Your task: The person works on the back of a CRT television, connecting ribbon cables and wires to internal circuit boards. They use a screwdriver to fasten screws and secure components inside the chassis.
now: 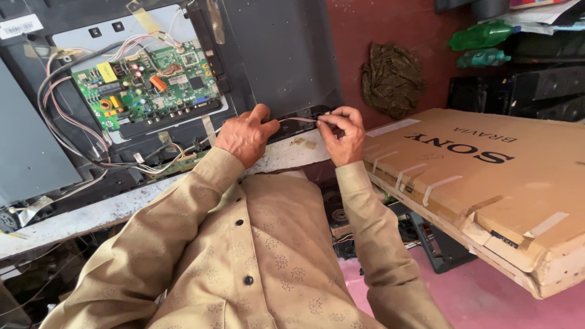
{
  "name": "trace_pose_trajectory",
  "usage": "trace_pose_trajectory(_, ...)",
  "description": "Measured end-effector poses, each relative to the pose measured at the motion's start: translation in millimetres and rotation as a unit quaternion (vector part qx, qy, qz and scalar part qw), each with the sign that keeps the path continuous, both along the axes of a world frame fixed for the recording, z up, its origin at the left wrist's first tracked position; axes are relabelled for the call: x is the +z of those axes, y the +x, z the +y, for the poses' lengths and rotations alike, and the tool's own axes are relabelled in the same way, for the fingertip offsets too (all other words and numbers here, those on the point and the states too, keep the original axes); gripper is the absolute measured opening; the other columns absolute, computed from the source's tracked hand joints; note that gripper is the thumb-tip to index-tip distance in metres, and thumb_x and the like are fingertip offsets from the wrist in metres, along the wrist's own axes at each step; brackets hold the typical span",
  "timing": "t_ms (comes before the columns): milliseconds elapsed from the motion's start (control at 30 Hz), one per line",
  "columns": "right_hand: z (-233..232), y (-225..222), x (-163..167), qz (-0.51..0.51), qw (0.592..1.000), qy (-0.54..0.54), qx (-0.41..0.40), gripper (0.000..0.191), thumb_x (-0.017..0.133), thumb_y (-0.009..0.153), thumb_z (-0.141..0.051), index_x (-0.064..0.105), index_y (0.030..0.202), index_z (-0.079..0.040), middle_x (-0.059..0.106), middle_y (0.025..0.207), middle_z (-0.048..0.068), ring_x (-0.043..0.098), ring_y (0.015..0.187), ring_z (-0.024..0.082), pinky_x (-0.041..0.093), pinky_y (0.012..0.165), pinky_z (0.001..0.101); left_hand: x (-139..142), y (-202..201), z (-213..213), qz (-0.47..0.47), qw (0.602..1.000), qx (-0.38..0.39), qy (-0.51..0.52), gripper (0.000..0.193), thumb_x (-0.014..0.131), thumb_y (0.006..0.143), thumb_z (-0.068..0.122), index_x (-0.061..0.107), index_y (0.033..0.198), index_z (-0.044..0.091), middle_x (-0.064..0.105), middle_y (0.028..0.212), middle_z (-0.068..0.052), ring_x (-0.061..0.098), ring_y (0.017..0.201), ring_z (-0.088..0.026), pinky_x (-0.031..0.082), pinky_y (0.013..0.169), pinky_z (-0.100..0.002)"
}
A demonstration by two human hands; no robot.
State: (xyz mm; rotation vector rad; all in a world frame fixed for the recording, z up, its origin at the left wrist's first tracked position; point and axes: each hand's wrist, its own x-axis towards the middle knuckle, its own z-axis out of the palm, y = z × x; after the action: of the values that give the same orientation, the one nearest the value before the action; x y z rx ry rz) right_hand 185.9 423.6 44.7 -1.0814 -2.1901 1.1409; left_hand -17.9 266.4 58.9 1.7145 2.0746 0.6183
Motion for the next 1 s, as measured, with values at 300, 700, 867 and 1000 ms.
trace_pose_trajectory(300, 4.6, -8.4, 4.0, -0.027, 1.000, 0.004, -0.012, 0.011, 0.083, 0.084, -0.001, 0.077, 0.093, -0.004, 0.060, 0.108, 0.004, 0.067, 0.073, 0.010, 0.056, 0.063, 0.0245, -1.1, -3.1, -4.6, 0.027, 0.999, -0.020, 0.039, 0.029, 0.065, 0.082, 0.005, 0.070, 0.109, 0.012, 0.059, 0.106, -0.008, 0.069, 0.085, -0.025, 0.058, 0.069, -0.041)
trace_pose_trajectory(700, 13.3, -14.4, 21.7, -0.001, 0.996, -0.073, 0.053, 0.030, 0.078, 0.082, 0.006, 0.068, 0.109, -0.003, 0.059, 0.117, 0.005, 0.065, 0.074, 0.008, 0.051, 0.063, 0.0227, -3.7, -10.7, -24.1, 0.026, 0.999, 0.000, 0.040, 0.040, 0.063, 0.089, 0.008, 0.062, 0.129, 0.009, 0.061, 0.125, -0.012, 0.070, 0.088, -0.027, 0.058, 0.077, -0.041)
trace_pose_trajectory(867, 6.6, -24.9, 49.8, -0.009, 0.996, -0.041, 0.075, 0.035, 0.066, 0.083, 0.009, 0.068, 0.115, -0.003, 0.057, 0.120, 0.005, 0.061, 0.074, 0.008, 0.046, 0.060, 0.0223, 6.0, -16.2, -55.7, -0.019, 0.996, 0.060, 0.056, 0.033, 0.069, 0.093, 0.015, 0.063, 0.125, 0.006, 0.061, 0.124, -0.013, 0.069, 0.087, -0.030, 0.056, 0.073, -0.044)
trace_pose_trajectory(1000, -6.2, -32.2, 64.0, -0.028, 0.994, 0.056, 0.088, 0.022, 0.074, 0.091, 0.005, 0.069, 0.111, -0.003, 0.059, 0.115, 0.008, 0.059, 0.070, 0.010, 0.047, 0.059, 0.0240, 12.6, -19.7, -85.6, -0.006, 0.986, 0.128, 0.102, 0.028, 0.069, 0.093, 0.014, 0.064, 0.119, 0.005, 0.062, 0.120, -0.011, 0.069, 0.095, -0.030, 0.057, 0.077, -0.043)
